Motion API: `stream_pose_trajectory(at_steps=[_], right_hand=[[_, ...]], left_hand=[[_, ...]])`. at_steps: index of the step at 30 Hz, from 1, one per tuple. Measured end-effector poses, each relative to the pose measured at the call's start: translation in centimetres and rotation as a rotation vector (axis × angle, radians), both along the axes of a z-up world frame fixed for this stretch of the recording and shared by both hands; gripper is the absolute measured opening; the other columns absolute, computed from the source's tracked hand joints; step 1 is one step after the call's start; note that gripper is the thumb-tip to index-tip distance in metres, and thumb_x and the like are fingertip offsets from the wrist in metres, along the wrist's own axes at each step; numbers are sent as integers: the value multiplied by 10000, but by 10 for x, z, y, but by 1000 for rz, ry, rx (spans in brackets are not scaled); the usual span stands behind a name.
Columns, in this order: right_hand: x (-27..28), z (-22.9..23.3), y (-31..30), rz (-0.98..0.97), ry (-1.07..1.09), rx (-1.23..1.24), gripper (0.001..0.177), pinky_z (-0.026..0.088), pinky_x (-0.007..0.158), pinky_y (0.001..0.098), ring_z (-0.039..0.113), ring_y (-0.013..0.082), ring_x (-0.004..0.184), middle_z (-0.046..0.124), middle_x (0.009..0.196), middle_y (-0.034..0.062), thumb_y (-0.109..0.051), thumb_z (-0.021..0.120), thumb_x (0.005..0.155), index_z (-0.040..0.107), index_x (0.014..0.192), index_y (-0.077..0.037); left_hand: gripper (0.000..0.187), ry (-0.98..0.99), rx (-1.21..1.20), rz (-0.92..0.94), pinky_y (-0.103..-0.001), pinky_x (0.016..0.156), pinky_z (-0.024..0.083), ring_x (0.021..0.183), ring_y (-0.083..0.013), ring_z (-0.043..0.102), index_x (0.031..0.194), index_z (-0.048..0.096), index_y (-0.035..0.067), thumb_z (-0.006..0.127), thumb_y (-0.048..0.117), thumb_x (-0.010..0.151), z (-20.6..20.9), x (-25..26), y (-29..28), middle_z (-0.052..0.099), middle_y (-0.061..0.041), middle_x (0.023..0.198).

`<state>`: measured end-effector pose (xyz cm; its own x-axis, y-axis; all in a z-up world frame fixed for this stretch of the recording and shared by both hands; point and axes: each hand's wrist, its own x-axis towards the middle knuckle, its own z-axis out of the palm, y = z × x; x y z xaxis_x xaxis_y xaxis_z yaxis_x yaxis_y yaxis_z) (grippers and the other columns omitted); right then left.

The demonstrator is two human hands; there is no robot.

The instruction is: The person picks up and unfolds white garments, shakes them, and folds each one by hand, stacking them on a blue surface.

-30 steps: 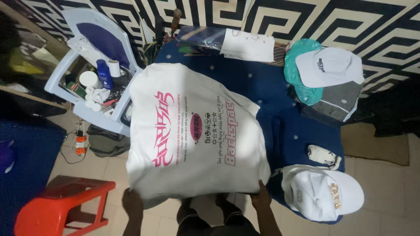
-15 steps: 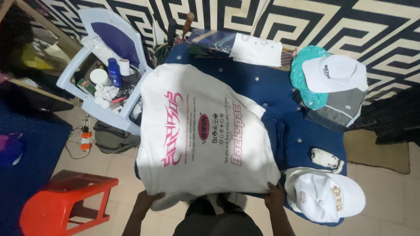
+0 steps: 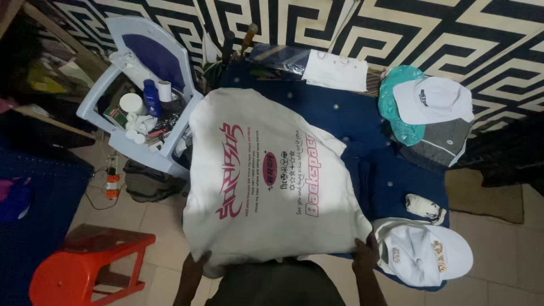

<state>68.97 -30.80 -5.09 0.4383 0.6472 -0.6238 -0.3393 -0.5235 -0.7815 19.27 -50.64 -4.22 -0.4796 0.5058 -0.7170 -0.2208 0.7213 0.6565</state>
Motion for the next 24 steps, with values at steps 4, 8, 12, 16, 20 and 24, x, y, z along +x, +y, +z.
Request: stream_pose_trajectory(at_steps=[4, 8, 12, 16, 20, 24], right_hand=[[3, 9, -5, 184, -597, 211, 624, 519, 958, 473, 591, 311, 1155, 584, 1306, 119, -10, 709, 852, 514, 1419, -183], [2, 11, 9, 311, -773, 390, 553, 541, 980, 414, 615, 297, 1149, 624, 1246, 116, -5, 703, 874, 540, 1379, -160], [2, 10, 33, -125, 191, 259, 499, 558, 903, 368, 641, 253, 1106, 636, 1216, 109, 27, 645, 919, 578, 1400, -92], [4, 8, 73, -108, 208, 237, 444, 563, 883, 398, 648, 263, 1063, 633, 1194, 118, -10, 645, 932, 591, 1365, -90], [-2, 5, 123, -99, 261, 192, 374, 571, 856, 438, 657, 278, 1006, 630, 1166, 130, -60, 645, 949, 608, 1320, -86], [-18, -2, 175, -101, 322, 138, 311, 579, 830, 477, 666, 292, 948, 626, 1137, 143, -109, 645, 966, 625, 1275, -83]], left_hand=[[531, 269, -148, -72, -440, 957, 517, 1083, -342, 670, 1268, 626, -81, 703, 341, 956, 31, 3, 19, 704, -266, 1151], [519, 320, -40, 29, -423, 959, 511, 1079, -310, 682, 1299, 615, -40, 702, 294, 912, 71, 14, 51, 721, -225, 1172], [554, 330, -8, 91, -445, 913, 524, 1057, -325, 667, 1315, 583, -50, 750, 251, 881, 102, 0, 96, 688, -211, 1189], [486, -186, 473, 330, -404, 854, 570, 1004, -294, 687, 1239, 653, -99, 738, 188, 856, 113, -11, 118, 692, -199, 1146], [430, -218, 523, 338, -379, 819, 531, 947, -255, 633, 1198, 642, -60, 765, 187, 868, 106, -30, 157, 652, -149, 1087], [368, -251, 561, 396, -346, 772, 479, 870, -203, 562, 1142, 627, -8, 801, 187, 884, 55, -55, 215, 598, -83, 1008]])
